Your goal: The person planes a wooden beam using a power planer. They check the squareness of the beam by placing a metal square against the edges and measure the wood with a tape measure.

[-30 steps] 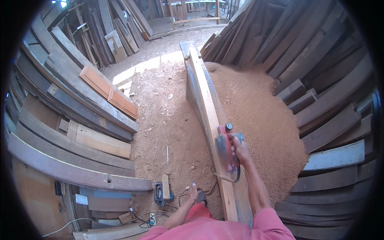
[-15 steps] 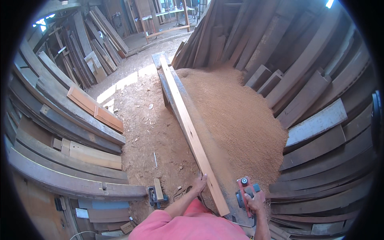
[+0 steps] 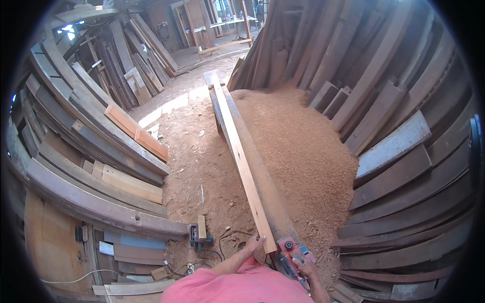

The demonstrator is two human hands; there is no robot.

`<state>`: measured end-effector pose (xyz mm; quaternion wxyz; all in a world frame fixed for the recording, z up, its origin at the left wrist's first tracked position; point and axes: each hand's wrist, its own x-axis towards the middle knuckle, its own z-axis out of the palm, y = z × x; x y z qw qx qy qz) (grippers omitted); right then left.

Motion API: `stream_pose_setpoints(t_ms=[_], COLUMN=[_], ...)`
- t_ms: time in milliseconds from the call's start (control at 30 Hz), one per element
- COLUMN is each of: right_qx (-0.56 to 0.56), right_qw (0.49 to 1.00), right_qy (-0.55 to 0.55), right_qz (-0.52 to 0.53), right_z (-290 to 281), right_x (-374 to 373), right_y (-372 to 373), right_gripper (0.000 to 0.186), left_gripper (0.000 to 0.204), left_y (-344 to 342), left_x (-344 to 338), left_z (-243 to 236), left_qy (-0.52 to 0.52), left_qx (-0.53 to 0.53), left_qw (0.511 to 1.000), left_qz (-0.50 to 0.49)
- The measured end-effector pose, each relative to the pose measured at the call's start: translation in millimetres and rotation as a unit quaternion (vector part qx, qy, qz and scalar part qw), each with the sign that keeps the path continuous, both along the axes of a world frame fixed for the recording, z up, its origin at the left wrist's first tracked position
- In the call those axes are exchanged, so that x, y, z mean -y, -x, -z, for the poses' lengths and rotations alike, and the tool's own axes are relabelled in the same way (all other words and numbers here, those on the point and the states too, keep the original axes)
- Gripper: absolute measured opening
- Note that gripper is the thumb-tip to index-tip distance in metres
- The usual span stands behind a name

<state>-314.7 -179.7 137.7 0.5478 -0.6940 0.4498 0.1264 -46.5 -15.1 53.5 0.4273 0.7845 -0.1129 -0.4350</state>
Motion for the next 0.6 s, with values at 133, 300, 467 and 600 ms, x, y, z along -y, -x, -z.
stream_pose_setpoints(t_ms=[133, 300, 467, 600], right_qx=[-0.001, -0.013, -0.008, 0.016], right_qw=[0.999, 0.999, 0.941, 0.978], right_qy=[-0.036, -0.038, 0.332, 0.203], right_qz=[0.02, 0.01, -0.066, -0.051], right_z=[2, -16, -46, -96], right_x=[0, -5, -10, -14], right_y=[-1, -11, -66, -148], right_gripper=[0.051, 0.052, 0.065, 0.076], left_gripper=[0.088, 0.088, 0.059, 0.051], left_y=[-8, -9, -4, -13], left_x=[-2, -15, -24, -29], left_z=[-16, -25, -21, -37], left_qy=[0.002, 0.07, -0.007, -0.104], left_qx=[0.033, -0.013, -0.054, -0.236], left_qw=[0.999, 0.997, 0.998, 0.966], left_qz=[0.023, 0.021, -0.031, -0.01])
